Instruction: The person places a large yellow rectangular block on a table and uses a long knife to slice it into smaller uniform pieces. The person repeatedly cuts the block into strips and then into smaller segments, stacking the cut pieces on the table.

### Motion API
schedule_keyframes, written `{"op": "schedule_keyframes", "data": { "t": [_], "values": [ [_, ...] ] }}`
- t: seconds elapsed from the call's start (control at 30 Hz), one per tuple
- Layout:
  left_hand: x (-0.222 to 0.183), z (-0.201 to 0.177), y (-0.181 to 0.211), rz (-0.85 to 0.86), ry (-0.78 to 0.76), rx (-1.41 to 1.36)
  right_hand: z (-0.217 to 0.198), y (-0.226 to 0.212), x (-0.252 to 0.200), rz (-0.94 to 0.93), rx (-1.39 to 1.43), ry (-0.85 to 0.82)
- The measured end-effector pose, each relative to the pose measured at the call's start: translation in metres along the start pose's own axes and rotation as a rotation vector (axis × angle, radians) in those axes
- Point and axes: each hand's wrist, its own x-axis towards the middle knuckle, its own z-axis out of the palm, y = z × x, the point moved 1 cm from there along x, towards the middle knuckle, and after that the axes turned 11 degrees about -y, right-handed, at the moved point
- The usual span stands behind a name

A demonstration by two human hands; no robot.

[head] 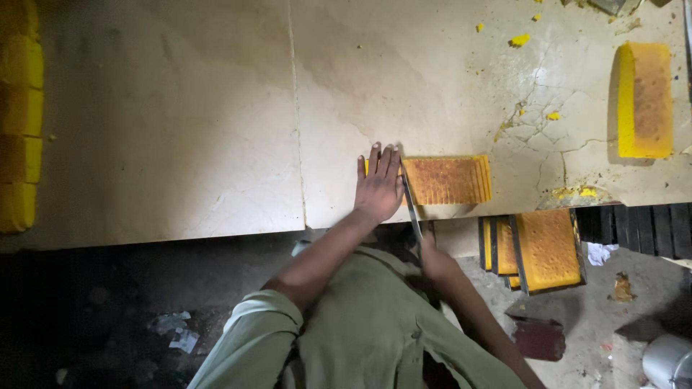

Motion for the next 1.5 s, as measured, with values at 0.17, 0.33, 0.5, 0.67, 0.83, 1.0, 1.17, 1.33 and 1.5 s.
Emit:
{"op": "schedule_keyframes", "data": {
  "t": [0.17,0.33,0.5,0.67,0.83,1.0,1.17,1.33,1.5],
  "values": [
    [0.001,0.007,-0.002,0.024,0.070,0.054,0.046,0.059,0.004,0.197,-0.202,-0.052],
    [-0.002,0.004,-0.011,0.087,0.097,-0.072,0.006,0.058,0.069,0.270,-0.140,-0.048],
    [-0.002,0.000,-0.016,0.089,0.134,-0.054,-0.026,0.015,0.095,0.045,-0.178,0.110],
    [-0.006,0.005,-0.016,0.067,0.131,-0.083,0.012,0.019,0.012,0.224,0.051,-0.078],
    [-0.001,0.009,-0.015,0.078,0.164,-0.066,0.046,0.061,0.010,0.117,-0.043,-0.047],
    [-0.003,0.009,-0.023,0.089,0.074,-0.126,0.028,0.067,0.082,0.313,-0.167,-0.057],
    [-0.002,0.003,-0.030,0.132,0.065,-0.092,-0.016,0.014,0.103,0.168,-0.160,0.001],
    [-0.004,0.006,-0.031,0.108,0.065,-0.088,0.014,-0.006,0.026,0.143,-0.110,-0.050],
    [-0.002,0.012,-0.031,0.131,0.149,-0.103,0.053,0.042,0.017,0.224,-0.101,-0.079]
  ]
}}
